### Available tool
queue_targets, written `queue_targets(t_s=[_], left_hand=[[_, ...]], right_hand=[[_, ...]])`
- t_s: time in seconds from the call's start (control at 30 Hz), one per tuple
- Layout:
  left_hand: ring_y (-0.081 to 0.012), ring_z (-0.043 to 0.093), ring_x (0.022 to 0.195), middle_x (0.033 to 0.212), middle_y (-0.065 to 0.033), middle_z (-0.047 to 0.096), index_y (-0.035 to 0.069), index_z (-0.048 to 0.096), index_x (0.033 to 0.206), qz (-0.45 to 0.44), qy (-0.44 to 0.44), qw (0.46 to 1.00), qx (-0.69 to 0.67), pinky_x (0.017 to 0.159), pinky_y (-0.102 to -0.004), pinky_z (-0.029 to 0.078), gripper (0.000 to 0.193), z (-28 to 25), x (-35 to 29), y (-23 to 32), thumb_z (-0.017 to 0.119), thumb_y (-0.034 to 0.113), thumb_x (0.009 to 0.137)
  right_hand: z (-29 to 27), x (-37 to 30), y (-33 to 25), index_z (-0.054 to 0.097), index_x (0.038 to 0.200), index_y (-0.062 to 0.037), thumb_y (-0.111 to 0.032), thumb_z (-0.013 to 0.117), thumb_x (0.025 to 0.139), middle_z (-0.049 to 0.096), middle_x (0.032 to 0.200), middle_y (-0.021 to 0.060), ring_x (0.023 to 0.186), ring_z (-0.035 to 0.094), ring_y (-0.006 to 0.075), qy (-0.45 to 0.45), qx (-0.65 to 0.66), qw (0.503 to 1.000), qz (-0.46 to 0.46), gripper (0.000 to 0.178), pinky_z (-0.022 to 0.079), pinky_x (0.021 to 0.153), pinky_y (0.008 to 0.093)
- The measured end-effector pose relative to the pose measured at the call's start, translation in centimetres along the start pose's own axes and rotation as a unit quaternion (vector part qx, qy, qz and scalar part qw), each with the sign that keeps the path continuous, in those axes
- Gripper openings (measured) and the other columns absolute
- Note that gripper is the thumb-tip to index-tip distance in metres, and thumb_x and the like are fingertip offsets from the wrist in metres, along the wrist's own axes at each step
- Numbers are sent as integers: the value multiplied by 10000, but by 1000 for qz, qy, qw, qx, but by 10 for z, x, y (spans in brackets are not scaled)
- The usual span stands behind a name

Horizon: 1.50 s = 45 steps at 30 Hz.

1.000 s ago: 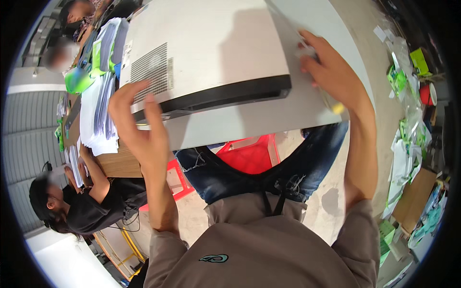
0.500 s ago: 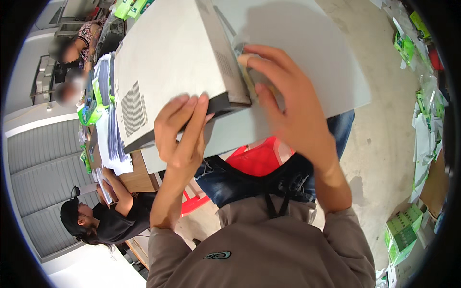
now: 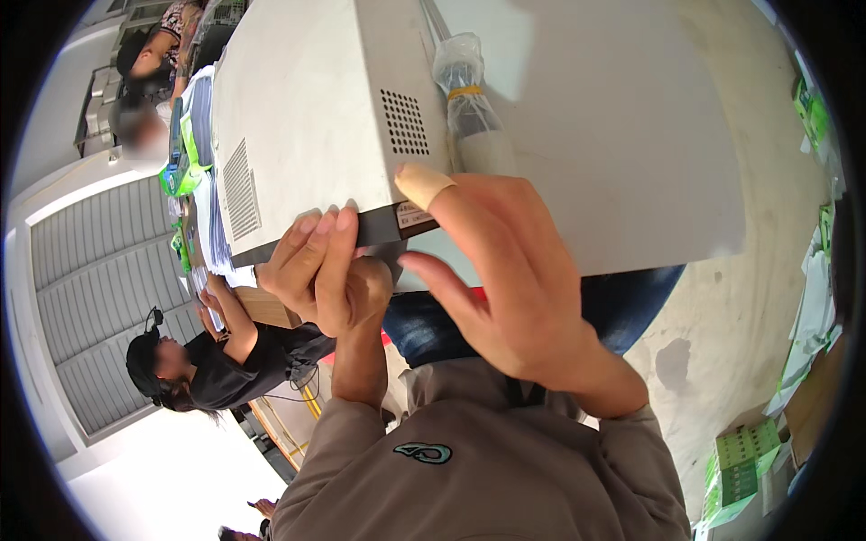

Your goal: The person disassembles a computer tower by removing the side panel using a screwdriver, pulling out an internal component cage, and disconnecting several internal cables from the motherboard.

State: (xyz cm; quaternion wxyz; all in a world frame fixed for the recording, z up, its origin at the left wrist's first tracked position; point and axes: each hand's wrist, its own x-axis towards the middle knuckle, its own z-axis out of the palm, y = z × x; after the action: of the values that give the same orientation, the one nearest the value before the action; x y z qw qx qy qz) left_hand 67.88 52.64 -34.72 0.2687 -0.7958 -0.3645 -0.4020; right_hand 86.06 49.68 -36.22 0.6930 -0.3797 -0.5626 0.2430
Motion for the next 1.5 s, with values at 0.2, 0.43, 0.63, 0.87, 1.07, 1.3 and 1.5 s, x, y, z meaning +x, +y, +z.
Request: queue_targets(t_s=[0.2,0.43,0.63,0.87,1.07,1.3,1.5], left_hand=[[-235,543,964,1033,-71,601,80,767,1125,-55,-44,995,-68,799,-330,477,313,-8,6,2,737,22,819],[-251,512,935,1010,-93,545,47,680,1116,-66,-114,989,-72,795,-356,415,344,-29,16,-15,794,76,793],[-268,505,917,973,-97,533,53,614,999,-91,-141,985,-31,793,-374,397,304,-30,19,-8,664,-31,710],[-263,491,913,972,-74,521,76,597,983,-81,-124,989,-30,787,-378,384,287,-27,13,-11,609,-27,716],[-256,472,902,970,-72,515,94,596,985,-110,-93,989,-36,786,-371,368,321,-19,17,0,628,-38,694],[-255,468,902,969,-74,520,94,596,968,-125,-83,988,-24,793,-382,335,367,-20,16,2,643,-62,639],[-276,473,898,986,-86,539,102,599,988,-131,-107,984,-48,811,-400,336,352,-25,18,-1,713,-31,682]], right_hand=[[14,11,0,598,1275,9,95,820,632,623,986,96,872,591,254,20,-21,998,53,686,511,744,348],[11,19,4,612,1254,-13,103,758,568,574,888,44,792,551,195,-12,-23,998,62,711,488,721,305],[17,16,6,628,1232,-17,93,782,545,569,866,37,746,542,164,10,-43,998,38,713,476,676,295],[20,12,5,617,1219,9,45,859,514,599,897,47,754,537,178,16,-94,995,32,746,442,622,304],[27,10,6,602,1208,24,38,867,539,618,947,61,753,526,185,41,-116,992,7,719,454,636,301],[26,11,-4,585,1258,27,46,835,581,532,868,40,733,506,167,21,-119,992,31,722,448,645,284],[23,11,-3,565,1306,17,68,783,608,492,879,58,742,495,171,-7,-70,997,36,733,442,675,293]])
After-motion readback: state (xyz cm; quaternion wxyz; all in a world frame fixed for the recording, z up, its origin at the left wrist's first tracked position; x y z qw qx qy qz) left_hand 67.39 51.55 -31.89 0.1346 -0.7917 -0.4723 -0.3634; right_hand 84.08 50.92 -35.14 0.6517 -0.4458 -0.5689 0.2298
